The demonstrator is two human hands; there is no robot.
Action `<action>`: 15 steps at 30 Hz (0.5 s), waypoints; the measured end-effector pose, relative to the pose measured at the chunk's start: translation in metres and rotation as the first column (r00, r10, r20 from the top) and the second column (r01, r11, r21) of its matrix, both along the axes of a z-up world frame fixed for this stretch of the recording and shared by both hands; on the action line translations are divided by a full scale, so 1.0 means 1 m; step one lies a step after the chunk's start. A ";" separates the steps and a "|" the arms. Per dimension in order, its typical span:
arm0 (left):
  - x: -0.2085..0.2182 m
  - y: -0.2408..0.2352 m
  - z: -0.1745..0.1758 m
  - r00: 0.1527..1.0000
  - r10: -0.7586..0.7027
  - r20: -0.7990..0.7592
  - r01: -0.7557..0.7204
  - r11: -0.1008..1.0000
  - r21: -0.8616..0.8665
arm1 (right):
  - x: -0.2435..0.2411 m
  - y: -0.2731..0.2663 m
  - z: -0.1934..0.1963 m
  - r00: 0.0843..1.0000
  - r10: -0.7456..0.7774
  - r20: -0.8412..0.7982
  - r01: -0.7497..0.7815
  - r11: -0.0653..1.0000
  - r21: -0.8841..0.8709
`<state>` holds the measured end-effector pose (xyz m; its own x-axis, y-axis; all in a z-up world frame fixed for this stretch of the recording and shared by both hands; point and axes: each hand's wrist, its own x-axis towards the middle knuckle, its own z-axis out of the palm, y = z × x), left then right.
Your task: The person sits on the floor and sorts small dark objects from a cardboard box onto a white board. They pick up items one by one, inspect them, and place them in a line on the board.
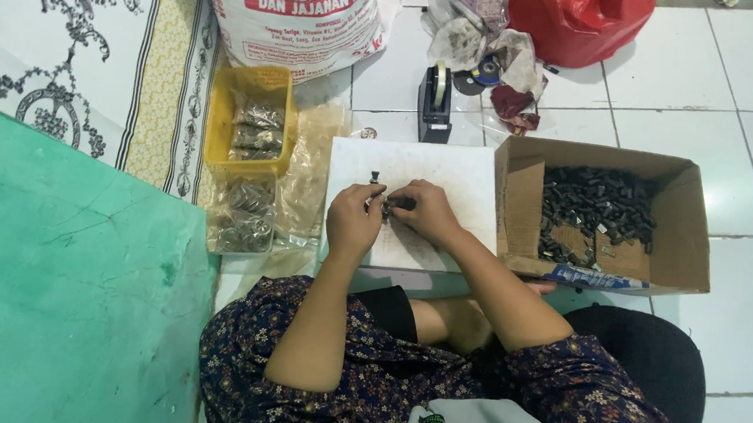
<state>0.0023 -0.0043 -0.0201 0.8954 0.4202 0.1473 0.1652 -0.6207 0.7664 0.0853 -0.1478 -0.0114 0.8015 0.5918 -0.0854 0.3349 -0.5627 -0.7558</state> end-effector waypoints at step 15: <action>0.096 -0.207 -0.006 0.895 -0.433 0.110 0.436 0.900 -0.007 | 0.079 -0.223 -0.006 0.928 -0.268 0.258 0.309 0.941 -0.134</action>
<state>0.0979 -0.2111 -0.0260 0.9702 -0.0014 0.2422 -0.1966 -0.5885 0.7842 0.1644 -0.3710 -0.0174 0.9447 0.3246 0.0461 0.2933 -0.7737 -0.5615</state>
